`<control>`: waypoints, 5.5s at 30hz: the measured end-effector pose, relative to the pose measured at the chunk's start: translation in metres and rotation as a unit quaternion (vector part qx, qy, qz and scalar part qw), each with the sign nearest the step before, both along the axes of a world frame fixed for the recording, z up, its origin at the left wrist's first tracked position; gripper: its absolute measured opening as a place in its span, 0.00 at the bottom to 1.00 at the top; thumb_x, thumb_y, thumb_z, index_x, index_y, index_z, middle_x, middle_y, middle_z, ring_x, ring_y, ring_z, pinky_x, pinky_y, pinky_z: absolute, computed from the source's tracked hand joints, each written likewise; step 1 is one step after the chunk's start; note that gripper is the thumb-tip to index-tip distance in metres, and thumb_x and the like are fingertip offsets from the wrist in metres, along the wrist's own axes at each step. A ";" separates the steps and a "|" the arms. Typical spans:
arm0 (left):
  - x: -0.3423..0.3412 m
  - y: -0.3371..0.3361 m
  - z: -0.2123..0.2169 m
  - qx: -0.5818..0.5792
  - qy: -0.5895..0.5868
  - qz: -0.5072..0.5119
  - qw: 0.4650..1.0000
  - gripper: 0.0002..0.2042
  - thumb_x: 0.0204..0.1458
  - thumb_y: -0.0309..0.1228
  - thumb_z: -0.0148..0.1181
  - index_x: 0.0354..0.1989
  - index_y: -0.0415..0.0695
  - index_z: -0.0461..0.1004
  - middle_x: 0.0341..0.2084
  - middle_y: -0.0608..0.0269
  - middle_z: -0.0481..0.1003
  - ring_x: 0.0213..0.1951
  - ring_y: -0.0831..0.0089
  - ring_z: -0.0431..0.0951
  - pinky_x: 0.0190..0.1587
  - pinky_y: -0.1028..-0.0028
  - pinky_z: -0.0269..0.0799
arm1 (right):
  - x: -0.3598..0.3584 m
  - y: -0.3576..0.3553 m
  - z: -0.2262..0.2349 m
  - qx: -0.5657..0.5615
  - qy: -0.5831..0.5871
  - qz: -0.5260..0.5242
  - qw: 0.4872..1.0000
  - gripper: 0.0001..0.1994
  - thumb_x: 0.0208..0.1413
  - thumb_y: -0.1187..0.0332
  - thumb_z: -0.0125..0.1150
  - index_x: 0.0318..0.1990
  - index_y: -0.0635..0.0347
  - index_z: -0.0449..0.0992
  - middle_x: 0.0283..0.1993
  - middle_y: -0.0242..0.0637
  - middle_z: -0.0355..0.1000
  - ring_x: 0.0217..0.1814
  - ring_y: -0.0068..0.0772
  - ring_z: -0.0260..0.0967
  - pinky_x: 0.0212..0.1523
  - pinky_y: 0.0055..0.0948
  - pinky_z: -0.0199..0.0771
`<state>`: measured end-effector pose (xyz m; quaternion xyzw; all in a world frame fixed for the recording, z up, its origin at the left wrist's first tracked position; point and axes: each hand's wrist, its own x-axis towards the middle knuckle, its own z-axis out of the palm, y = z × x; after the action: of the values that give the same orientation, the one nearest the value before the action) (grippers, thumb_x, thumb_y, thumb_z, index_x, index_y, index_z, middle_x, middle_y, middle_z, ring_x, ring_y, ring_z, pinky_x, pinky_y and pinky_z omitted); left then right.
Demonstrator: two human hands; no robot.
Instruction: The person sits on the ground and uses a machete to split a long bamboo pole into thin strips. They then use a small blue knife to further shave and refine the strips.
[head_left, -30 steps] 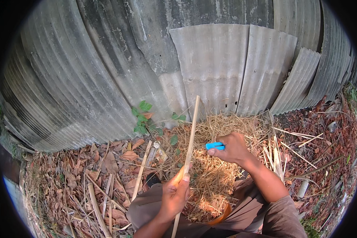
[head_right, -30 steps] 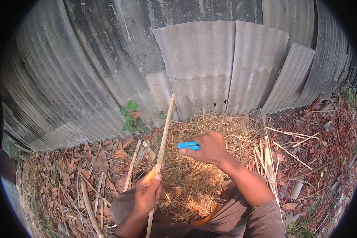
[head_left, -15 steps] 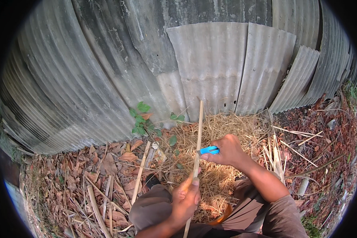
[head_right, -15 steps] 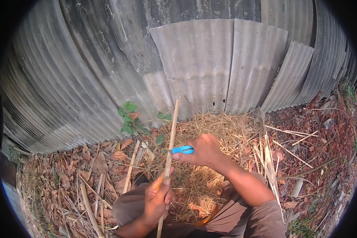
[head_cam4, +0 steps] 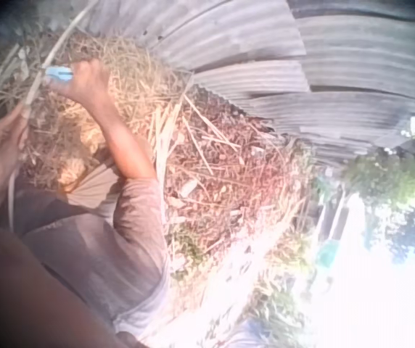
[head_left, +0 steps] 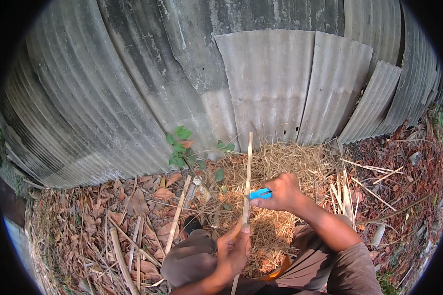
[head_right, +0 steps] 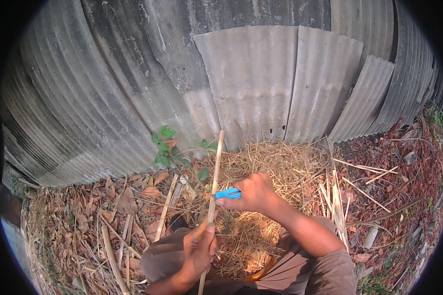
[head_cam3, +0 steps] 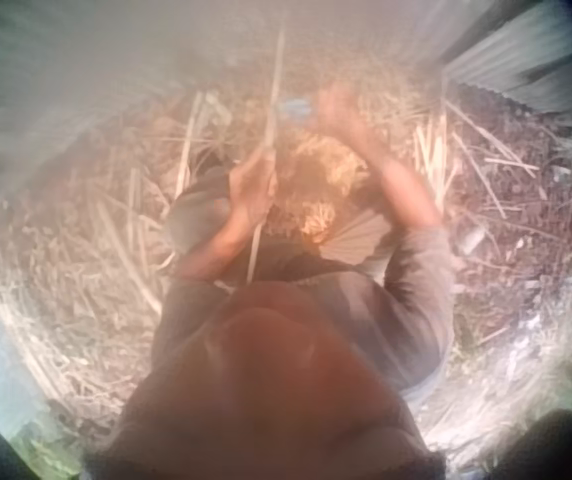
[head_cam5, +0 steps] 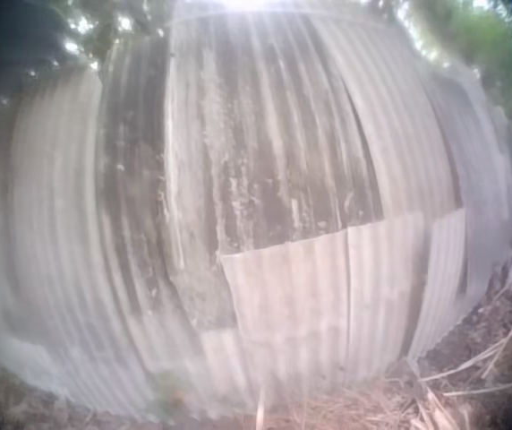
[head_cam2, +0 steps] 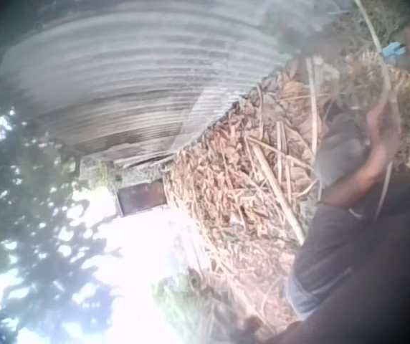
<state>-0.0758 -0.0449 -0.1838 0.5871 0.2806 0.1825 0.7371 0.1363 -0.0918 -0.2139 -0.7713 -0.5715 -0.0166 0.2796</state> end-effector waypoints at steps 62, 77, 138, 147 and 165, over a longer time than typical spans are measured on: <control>-0.005 -0.021 0.015 -0.034 -0.035 -0.106 0.993 0.20 0.65 0.37 0.38 0.56 0.33 0.61 0.06 0.69 0.57 0.09 0.83 0.55 0.16 0.80 0.56 | 0.108 -0.020 -0.003 0.096 0.135 -0.253 0.953 0.40 0.48 0.27 0.43 0.12 0.63 0.64 0.10 0.45 0.55 0.15 0.45 0.56 0.21 0.44 0.56; 0.002 -0.004 0.010 -0.088 -0.033 -0.064 0.994 0.22 0.65 0.40 0.40 0.59 0.36 0.61 0.08 0.70 0.60 0.10 0.85 0.57 0.13 0.83 0.53 | 0.014 -0.014 0.028 0.000 -0.019 0.007 1.000 0.34 0.40 0.28 0.54 0.12 0.55 0.73 0.08 0.38 0.63 0.13 0.43 0.67 0.19 0.38 0.66; -0.005 -0.004 0.017 -0.084 -0.005 -0.037 0.996 0.24 0.62 0.36 0.47 0.66 0.47 0.55 0.10 0.72 0.60 0.10 0.85 0.56 0.14 0.83 0.55 | 0.007 -0.013 0.022 0.070 0.040 0.032 0.996 0.32 0.40 0.33 0.60 0.12 0.57 0.74 0.07 0.35 0.63 0.10 0.37 0.66 0.16 0.33 0.67; -0.005 -0.004 0.013 0.077 0.027 -0.025 0.996 0.24 0.59 0.27 0.52 0.65 0.42 0.58 0.14 0.77 0.61 0.16 0.89 0.59 0.18 0.84 0.56 | 0.002 -0.012 0.024 0.065 0.004 0.054 0.996 0.32 0.38 0.33 0.61 0.09 0.56 0.68 0.06 0.34 0.62 0.08 0.37 0.63 0.14 0.34 0.65; -0.010 -0.006 0.021 0.021 0.012 -0.038 0.999 0.24 0.61 0.29 0.48 0.66 0.41 0.55 0.13 0.74 0.61 0.15 0.86 0.59 0.16 0.83 0.56 | 0.021 -0.005 0.026 0.012 0.048 -0.071 0.996 0.34 0.44 0.30 0.53 0.11 0.56 0.73 0.08 0.41 0.62 0.14 0.43 0.67 0.20 0.40 0.67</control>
<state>-0.0861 -0.0506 -0.1623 0.6148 0.2629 0.1530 0.7277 0.1574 -0.0972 -0.1880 -0.8067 -0.5007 -0.0062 0.3138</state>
